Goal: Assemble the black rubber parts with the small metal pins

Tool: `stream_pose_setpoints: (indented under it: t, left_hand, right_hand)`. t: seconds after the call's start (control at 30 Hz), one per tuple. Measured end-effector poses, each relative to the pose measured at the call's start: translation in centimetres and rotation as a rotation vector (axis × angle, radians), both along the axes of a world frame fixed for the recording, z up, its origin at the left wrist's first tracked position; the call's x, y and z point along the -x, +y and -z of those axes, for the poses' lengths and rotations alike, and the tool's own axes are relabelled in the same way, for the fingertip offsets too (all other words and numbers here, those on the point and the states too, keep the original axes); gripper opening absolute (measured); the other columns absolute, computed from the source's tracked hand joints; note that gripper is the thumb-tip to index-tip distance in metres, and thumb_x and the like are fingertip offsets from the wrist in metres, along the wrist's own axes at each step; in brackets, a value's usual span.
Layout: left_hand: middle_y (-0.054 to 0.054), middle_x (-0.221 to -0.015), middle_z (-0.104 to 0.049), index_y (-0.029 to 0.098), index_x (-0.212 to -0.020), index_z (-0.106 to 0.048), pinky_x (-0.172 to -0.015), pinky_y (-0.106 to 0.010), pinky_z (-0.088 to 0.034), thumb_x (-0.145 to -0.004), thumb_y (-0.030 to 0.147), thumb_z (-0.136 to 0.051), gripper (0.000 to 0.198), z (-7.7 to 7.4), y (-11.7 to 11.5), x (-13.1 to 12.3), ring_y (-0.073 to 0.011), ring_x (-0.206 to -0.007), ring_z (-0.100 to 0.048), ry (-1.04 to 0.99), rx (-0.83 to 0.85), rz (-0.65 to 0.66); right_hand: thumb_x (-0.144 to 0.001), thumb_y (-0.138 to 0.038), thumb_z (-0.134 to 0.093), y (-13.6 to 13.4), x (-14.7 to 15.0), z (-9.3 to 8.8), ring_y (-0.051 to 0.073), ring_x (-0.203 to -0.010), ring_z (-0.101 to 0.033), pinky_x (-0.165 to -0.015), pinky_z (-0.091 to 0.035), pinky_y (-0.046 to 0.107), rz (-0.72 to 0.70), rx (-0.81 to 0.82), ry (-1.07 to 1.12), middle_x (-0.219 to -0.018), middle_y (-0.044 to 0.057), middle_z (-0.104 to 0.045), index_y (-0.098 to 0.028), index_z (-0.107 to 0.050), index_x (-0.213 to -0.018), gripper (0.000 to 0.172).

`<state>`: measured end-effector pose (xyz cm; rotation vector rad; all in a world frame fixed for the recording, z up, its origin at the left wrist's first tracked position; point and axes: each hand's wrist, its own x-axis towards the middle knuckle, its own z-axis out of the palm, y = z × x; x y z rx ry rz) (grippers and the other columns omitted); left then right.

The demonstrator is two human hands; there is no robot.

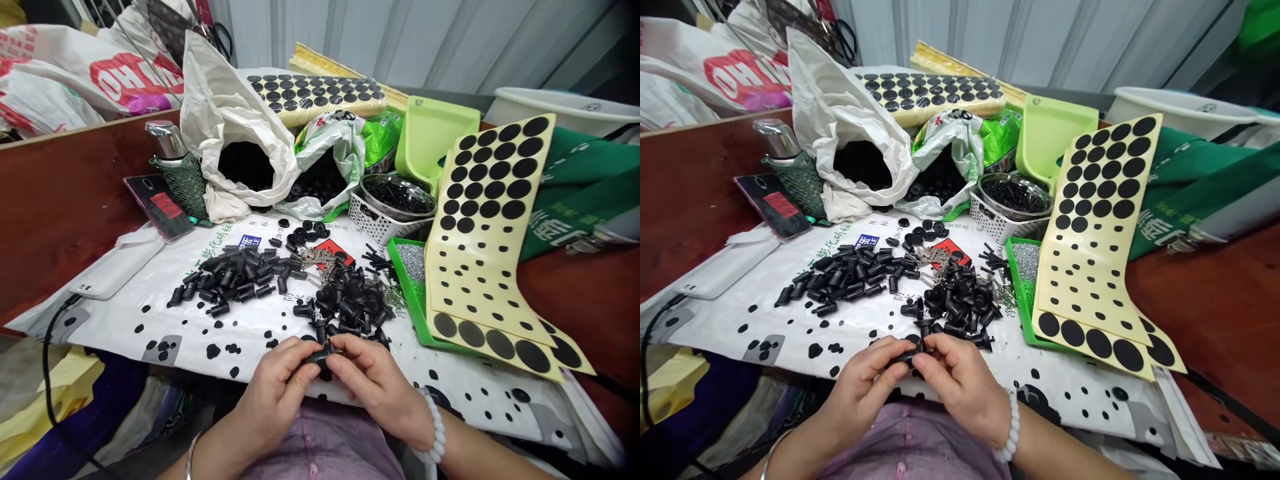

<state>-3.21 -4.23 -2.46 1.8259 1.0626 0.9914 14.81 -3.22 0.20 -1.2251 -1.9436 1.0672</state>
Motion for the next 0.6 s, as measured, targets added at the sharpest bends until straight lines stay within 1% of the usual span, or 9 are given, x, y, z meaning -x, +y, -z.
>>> stream_pose_setpoints:
  t: [0.07, 0.13, 0.2, 0.27, 0.33, 0.37, 0.43, 0.53, 0.6]
  left_hand:
    - [-0.008, -0.088, -0.062, 0.016, -0.107, -0.057, -0.073, -0.029, -0.048, -0.088, 0.015, -0.045, 0.023, 0.4, -0.2, -0.5, -0.0175, -0.081, -0.057, 0.076, -0.172, -0.036]
    - [-0.009, -0.089, -0.062, 0.016, -0.111, -0.054, -0.073, -0.03, -0.049, -0.087, 0.011, -0.044, 0.026, 1.0, -0.4, -0.9, -0.0184, -0.081, -0.057, 0.13, -0.319, -0.065]
    - [-0.01, -0.09, -0.062, 0.016, -0.115, -0.05, -0.073, -0.031, -0.049, -0.087, 0.009, -0.044, 0.029, 1.4, -0.4, -1.1, -0.019, -0.082, -0.057, 0.167, -0.416, -0.082]
    - [-0.01, -0.089, -0.061, 0.016, -0.117, -0.048, -0.072, -0.031, -0.049, -0.087, 0.009, -0.044, 0.031, 1.4, -0.2, -1.2, -0.0189, -0.082, -0.057, 0.191, -0.458, -0.078]
    - [-0.009, -0.09, -0.06, 0.016, -0.118, -0.047, -0.073, -0.03, -0.05, -0.088, 0.01, -0.043, 0.031, 1.0, 0.4, -1.4, -0.0183, -0.084, -0.057, 0.204, -0.441, -0.051]
    - [-0.01, -0.094, -0.06, 0.017, -0.12, -0.046, -0.076, -0.031, -0.05, -0.089, 0.011, -0.043, 0.032, 0.7, 0.7, -1.6, -0.0185, -0.087, -0.056, 0.211, -0.415, -0.035]
    - [-0.012, -0.11, -0.055, 0.018, -0.128, -0.039, -0.086, -0.034, -0.048, -0.089, 0.018, -0.045, 0.039, 0.1, 1.7, -1.9, -0.0205, -0.101, -0.053, 0.235, -0.352, -0.026]
    - [-0.016, -0.131, -0.041, 0.018, -0.138, -0.021, -0.099, -0.043, -0.039, -0.088, 0.03, -0.049, 0.059, -0.3, 3.1, -2.3, -0.0254, -0.121, -0.041, 0.287, -0.322, -0.083]
    - [-0.017, -0.135, -0.035, 0.018, -0.139, -0.017, -0.102, -0.046, -0.034, -0.087, 0.033, -0.049, 0.063, 0.0, 3.9, -2.6, -0.0273, -0.126, -0.035, 0.332, -0.331, -0.124]
  right_hand:
    - [-0.087, -0.046, -0.045, 0.2, 0.1, -0.2, 0.005, -0.04, -0.041, -0.036, -0.033, 0.015, 0.049, 0.296, 0.078, -0.053, -0.006, -0.047, -0.016, -0.052, -0.076, 0.033]
    - [-0.084, -0.051, -0.048, 0.5, 0.1, -0.3, 0.003, -0.034, -0.036, -0.031, -0.025, 0.014, 0.077, 0.497, 0.124, -0.05, -0.007, -0.045, -0.016, -0.049, -0.071, 0.038]
    - [-0.081, -0.055, -0.049, 0.6, -0.1, -0.2, 0.002, -0.03, -0.035, -0.029, -0.023, 0.013, 0.082, 0.616, 0.167, -0.049, -0.008, -0.046, -0.016, -0.048, -0.07, 0.041]
    - [-0.08, -0.057, -0.049, 0.6, -0.3, -0.2, 0.002, -0.029, -0.036, -0.029, -0.022, 0.013, 0.086, 0.664, 0.215, -0.048, -0.008, -0.047, -0.016, -0.048, -0.071, 0.042]
    - [-0.079, -0.056, -0.051, 0.8, -0.6, -0.3, 0.002, -0.031, -0.037, -0.03, -0.025, 0.013, 0.097, 0.622, 0.25, -0.049, -0.008, -0.047, -0.015, -0.051, -0.075, 0.041]
    - [-0.078, -0.055, -0.052, 0.9, -0.9, -0.5, 0.002, -0.033, -0.037, -0.031, -0.027, 0.013, 0.108, 0.561, 0.257, -0.051, -0.007, -0.047, -0.015, -0.053, -0.078, 0.04]
    - [-0.078, -0.051, -0.055, 1.6, -1.7, -1.1, 0.004, -0.039, -0.041, -0.035, -0.033, 0.015, 0.139, 0.379, 0.232, -0.056, -0.005, -0.05, -0.014, -0.057, -0.086, 0.038]
    - [-0.082, -0.048, -0.052, 3.4, -3.4, -2.3, 0.009, -0.049, -0.05, -0.043, -0.041, 0.02, 0.204, 0.048, 0.051, -0.067, 0.0, -0.058, -0.014, -0.058, -0.102, 0.04]
    - [-0.082, -0.048, -0.052, 4.7, -4.6, -3.0, 0.01, -0.049, -0.051, -0.047, -0.044, 0.024, 0.29, -0.143, -0.14, -0.07, 0.0, -0.06, -0.015, -0.055, -0.113, 0.045]
